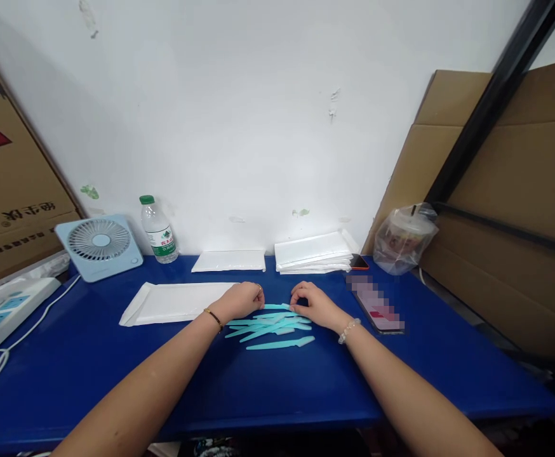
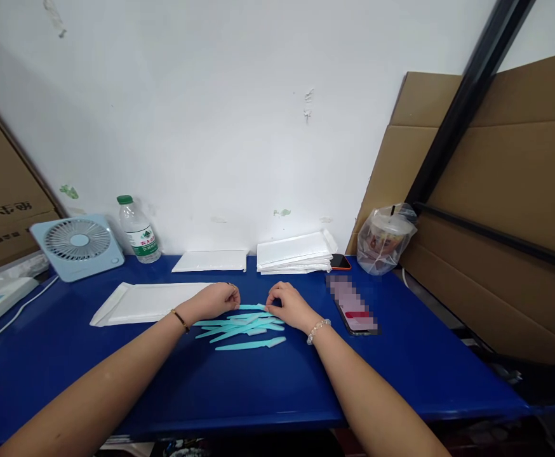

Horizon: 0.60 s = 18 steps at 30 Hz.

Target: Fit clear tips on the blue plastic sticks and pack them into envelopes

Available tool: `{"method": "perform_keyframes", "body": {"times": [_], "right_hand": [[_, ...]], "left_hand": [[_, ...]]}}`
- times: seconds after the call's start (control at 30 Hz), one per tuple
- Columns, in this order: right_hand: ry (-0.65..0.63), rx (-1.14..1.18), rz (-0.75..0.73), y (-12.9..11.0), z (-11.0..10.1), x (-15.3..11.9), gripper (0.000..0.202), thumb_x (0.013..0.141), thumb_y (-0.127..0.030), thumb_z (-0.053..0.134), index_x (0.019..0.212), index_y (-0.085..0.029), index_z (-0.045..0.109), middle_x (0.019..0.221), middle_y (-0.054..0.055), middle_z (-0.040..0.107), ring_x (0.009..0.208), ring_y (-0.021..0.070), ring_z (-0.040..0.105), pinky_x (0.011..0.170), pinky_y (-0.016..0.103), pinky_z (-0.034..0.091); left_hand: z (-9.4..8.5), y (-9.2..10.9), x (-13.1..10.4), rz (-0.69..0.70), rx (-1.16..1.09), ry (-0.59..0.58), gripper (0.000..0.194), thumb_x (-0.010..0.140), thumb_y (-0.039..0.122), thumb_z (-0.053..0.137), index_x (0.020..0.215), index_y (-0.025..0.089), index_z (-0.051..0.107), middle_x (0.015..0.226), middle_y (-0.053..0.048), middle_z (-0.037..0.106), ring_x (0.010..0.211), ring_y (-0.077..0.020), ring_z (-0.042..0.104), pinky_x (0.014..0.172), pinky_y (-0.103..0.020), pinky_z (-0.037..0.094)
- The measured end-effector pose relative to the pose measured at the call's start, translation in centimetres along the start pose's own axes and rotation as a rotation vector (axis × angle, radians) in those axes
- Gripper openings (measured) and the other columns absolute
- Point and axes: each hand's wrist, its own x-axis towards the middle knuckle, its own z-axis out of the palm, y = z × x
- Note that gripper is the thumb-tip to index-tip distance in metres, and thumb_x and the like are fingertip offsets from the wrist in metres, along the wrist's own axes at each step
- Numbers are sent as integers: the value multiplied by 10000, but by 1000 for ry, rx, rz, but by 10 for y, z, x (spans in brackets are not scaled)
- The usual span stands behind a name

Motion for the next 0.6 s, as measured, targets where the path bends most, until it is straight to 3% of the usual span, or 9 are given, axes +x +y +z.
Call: {"method": "perform_keyframes", "body": {"times": [0.17, 0.3, 0.43, 0.53, 0.6], "right_hand": [[-9, -15, 68, 17, -10, 5, 106, 754, -273, 665, 680, -197, 662, 953, 40, 599, 945, 199, 535, 863, 336, 392], [30, -69, 171, 31, -28, 1, 114, 740, -306, 672, 692, -202, 680, 986, 40, 592, 952, 210, 538, 846, 334, 395], [61, -123, 135, 20, -42, -6, 133, 755, -348, 664, 739, -216, 677, 989, 38, 585, 966, 218, 526, 852, 355, 376], [-58, -171, 93, 4, -43, -10, 133, 746, -357, 683, 734, -224, 673, 905, 27, 582, 929, 217, 523, 840, 371, 358], [-138, -206, 90, -3, -40, -12, 113, 729, -329, 703, 737, -222, 667, 878, 21, 575, 919, 217, 517, 837, 381, 344]], "left_hand": [[2, -6, 11, -5, 25, 74, 153, 764, 192, 505, 751, 227, 653, 831, 0, 694, 749, -160, 612, 663, -246, 386], [4, -17, 15, -22, 11, 93, 126, 782, 250, 522, 758, 225, 643, 798, 5, 678, 742, -164, 610, 644, -248, 388], [7, -23, 14, -22, -13, 161, 150, 790, 318, 555, 894, 236, 625, 898, -3, 660, 821, -175, 608, 670, -256, 402], [8, -19, 10, 19, -45, 237, 216, 784, 363, 581, 956, 238, 622, 956, -19, 640, 859, -186, 598, 699, -268, 408], [8, -12, 6, 72, -96, 221, 220, 812, 402, 548, 920, 238, 646, 920, -16, 642, 819, -177, 595, 676, -262, 405]]}}
